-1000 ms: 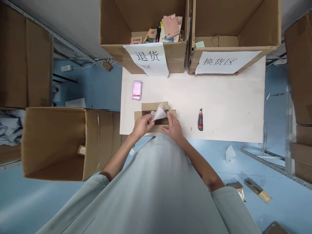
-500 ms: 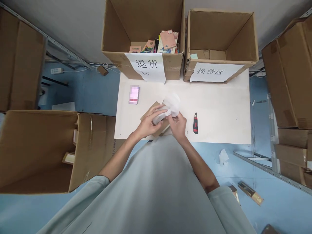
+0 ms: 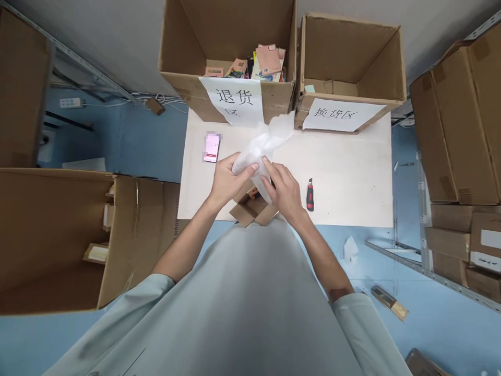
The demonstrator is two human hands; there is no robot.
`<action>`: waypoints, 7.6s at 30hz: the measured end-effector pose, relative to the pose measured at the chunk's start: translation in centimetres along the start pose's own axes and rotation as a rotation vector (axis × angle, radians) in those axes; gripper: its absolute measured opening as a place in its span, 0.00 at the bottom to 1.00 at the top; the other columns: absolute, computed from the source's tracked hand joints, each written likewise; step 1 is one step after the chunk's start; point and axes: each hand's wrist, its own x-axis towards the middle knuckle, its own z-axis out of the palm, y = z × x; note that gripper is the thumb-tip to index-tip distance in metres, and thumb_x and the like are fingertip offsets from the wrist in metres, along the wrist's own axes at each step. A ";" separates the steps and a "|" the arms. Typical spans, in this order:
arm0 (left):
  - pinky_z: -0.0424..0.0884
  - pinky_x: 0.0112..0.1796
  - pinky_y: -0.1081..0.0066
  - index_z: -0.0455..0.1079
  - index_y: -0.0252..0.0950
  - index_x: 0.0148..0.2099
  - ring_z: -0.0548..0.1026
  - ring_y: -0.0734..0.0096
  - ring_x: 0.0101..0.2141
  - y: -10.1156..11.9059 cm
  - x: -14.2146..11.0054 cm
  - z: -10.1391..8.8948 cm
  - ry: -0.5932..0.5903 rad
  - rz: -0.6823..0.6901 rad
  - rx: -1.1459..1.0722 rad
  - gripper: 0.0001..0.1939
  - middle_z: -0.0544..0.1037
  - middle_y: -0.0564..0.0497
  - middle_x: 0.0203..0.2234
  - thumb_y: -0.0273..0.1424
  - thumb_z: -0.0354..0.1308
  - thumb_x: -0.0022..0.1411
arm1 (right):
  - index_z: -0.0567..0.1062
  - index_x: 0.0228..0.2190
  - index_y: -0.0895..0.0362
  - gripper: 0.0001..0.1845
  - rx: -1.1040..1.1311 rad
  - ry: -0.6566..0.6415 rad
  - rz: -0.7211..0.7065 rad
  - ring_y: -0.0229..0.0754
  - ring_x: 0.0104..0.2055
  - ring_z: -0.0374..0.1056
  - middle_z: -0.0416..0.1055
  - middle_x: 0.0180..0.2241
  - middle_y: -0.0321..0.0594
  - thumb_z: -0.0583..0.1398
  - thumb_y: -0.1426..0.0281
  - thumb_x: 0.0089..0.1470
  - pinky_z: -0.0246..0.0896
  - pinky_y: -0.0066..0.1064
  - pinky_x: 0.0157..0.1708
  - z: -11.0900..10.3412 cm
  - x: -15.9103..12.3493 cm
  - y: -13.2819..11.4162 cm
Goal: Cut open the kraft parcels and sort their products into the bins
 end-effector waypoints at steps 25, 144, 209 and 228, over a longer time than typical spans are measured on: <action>0.75 0.53 0.57 0.80 0.31 0.56 0.78 0.46 0.58 -12.0 -5.8 2.7 -0.493 -0.330 1.064 0.16 0.81 0.33 0.54 0.26 0.50 0.81 | 0.81 0.45 0.51 0.13 -0.207 0.372 0.157 0.43 0.39 0.74 0.75 0.41 0.39 0.63 0.55 0.73 0.75 0.37 0.42 -4.9 3.9 7.7; 0.87 0.50 0.61 0.90 0.42 0.49 0.87 0.59 0.47 -1.7 -1.2 -1.0 0.008 -0.036 -0.141 0.13 0.87 0.44 0.48 0.42 0.70 0.72 | 0.86 0.57 0.54 0.31 0.545 0.235 0.582 0.53 0.51 0.83 0.85 0.57 0.50 0.70 0.45 0.64 0.83 0.43 0.49 4.9 2.1 -4.8; 0.84 0.50 0.65 0.87 0.40 0.52 0.85 0.62 0.46 0.2 0.8 -8.8 -0.055 -0.011 -0.110 0.16 0.87 0.45 0.49 0.44 0.70 0.70 | 0.89 0.50 0.47 0.19 0.603 0.102 0.407 0.45 0.43 0.80 0.84 0.51 0.42 0.72 0.52 0.62 0.80 0.37 0.41 -2.3 4.0 -4.8; 0.74 0.27 0.69 0.84 0.37 0.37 0.75 0.68 0.24 -2.0 0.5 -7.3 -0.057 -0.349 -0.099 0.33 0.82 0.49 0.26 0.64 0.66 0.68 | 0.87 0.39 0.54 0.35 0.640 0.022 0.734 0.41 0.20 0.72 0.83 0.27 0.38 0.72 0.34 0.55 0.72 0.34 0.23 1.1 3.5 -2.3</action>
